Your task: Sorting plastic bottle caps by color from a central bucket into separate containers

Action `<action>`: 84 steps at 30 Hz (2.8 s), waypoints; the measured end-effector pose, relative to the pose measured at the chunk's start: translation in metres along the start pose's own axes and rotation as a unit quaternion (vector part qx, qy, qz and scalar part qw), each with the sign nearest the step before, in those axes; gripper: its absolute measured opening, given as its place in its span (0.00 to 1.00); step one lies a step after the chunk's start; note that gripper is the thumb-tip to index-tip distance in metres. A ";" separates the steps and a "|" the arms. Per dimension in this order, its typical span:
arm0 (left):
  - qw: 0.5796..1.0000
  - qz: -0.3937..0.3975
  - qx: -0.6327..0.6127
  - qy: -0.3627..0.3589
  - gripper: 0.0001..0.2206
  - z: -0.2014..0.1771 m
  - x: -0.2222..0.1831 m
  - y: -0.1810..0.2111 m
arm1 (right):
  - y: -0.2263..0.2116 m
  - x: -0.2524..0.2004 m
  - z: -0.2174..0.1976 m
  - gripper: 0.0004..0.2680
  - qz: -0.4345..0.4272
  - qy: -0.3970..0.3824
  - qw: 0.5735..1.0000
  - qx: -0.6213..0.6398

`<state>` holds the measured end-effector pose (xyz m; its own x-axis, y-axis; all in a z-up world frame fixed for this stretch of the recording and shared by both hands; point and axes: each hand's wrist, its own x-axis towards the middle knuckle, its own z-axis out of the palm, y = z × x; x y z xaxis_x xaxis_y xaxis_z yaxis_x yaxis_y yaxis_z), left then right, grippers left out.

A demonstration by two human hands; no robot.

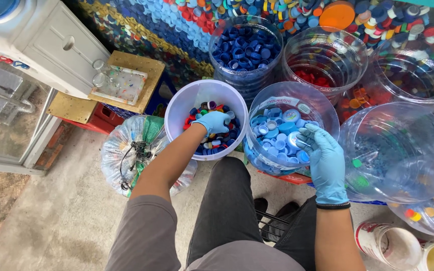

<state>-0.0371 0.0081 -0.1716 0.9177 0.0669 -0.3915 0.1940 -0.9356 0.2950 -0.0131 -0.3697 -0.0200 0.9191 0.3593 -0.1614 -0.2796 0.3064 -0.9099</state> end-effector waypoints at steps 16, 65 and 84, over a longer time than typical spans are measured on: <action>0.880 -0.023 -0.463 0.098 0.07 -0.220 -0.069 0.070 | 0.002 -0.001 -0.001 0.11 -0.011 -0.011 1.000 0.014; 0.955 -0.112 0.057 -0.270 0.58 0.004 -0.015 0.018 | 0.002 0.005 -0.007 0.10 0.001 -0.019 1.000 -0.016; 0.895 -0.205 -0.344 -0.195 0.26 -0.015 -0.055 -0.031 | 0.020 -0.012 0.092 0.10 -0.138 -0.089 0.955 -0.249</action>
<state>-0.0885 0.0386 -0.1464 0.5560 0.1052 -0.8245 0.7776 -0.4162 0.4713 -0.0554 -0.2872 -0.0007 0.8647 0.4831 0.1375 0.1730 -0.0295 -0.9845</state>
